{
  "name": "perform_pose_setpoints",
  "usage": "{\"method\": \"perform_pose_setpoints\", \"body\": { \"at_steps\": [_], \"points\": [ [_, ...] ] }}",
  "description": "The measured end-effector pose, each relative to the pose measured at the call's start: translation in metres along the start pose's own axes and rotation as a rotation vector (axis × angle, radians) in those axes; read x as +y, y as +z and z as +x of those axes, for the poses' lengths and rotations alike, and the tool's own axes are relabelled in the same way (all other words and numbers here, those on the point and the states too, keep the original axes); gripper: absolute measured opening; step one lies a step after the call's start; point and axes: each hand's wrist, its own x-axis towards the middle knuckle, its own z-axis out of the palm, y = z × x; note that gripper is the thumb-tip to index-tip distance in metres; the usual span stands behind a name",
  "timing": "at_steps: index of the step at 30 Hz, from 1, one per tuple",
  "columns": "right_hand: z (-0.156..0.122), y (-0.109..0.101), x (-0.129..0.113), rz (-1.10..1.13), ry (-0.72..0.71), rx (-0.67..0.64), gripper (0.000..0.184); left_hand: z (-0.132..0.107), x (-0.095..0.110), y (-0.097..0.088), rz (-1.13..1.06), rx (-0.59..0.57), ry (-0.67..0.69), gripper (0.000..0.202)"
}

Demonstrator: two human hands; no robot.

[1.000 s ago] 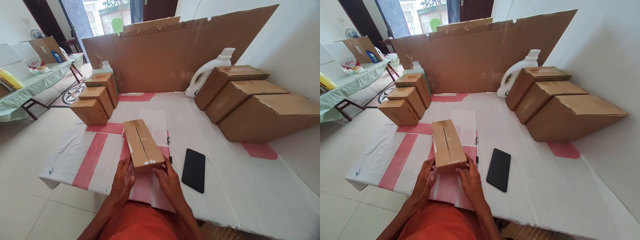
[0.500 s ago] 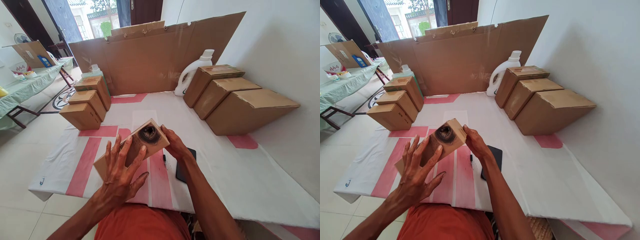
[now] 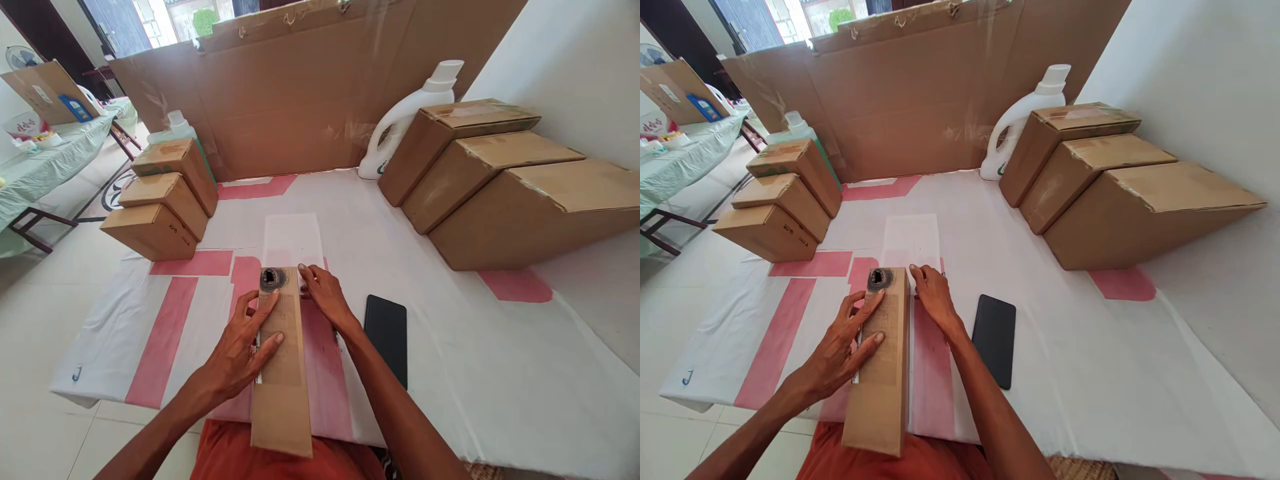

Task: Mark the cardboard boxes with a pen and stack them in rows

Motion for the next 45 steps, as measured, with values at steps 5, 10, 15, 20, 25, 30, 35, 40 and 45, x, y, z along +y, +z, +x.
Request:
{"method": "perform_pose_setpoints", "body": {
  "at_steps": [5,10,15,20,25,30,35,40,45],
  "points": [
    [-0.034,0.004,-0.009,-0.032,-0.075,0.062,0.057,0.016,-0.013,0.009,-0.186,0.093,-0.116,0.072],
    [-0.050,0.020,-0.008,-0.009,-0.070,0.052,0.060,0.063,-0.022,0.021,-0.421,0.225,-0.149,0.048],
    [-0.070,0.009,-0.004,0.043,0.029,0.026,0.061,0.067,-0.008,0.042,-0.568,0.218,-0.142,0.033],
    [-0.085,-0.004,-0.006,0.050,0.071,0.041,0.063,0.056,0.002,0.048,-0.577,0.208,-0.163,0.034],
    [-0.081,-0.026,0.005,-0.212,0.075,0.277,0.058,0.066,0.006,0.041,-0.535,0.191,-0.244,0.025],
    [-0.084,-0.036,0.028,-0.655,0.251,0.224,0.033,0.070,0.010,0.041,-0.515,0.239,-0.243,0.019],
    [-0.086,-0.026,0.022,-0.518,0.170,0.310,0.036,0.067,0.010,0.044,-0.517,0.266,-0.245,0.018],
    [-0.072,-0.015,-0.018,-0.261,-0.008,0.351,0.040,0.066,0.009,0.043,-0.529,0.241,-0.206,0.018],
    [-0.056,0.004,-0.041,-0.409,-0.059,0.252,0.025,0.066,0.009,0.042,-0.548,0.224,-0.199,0.021]
  ]
}}
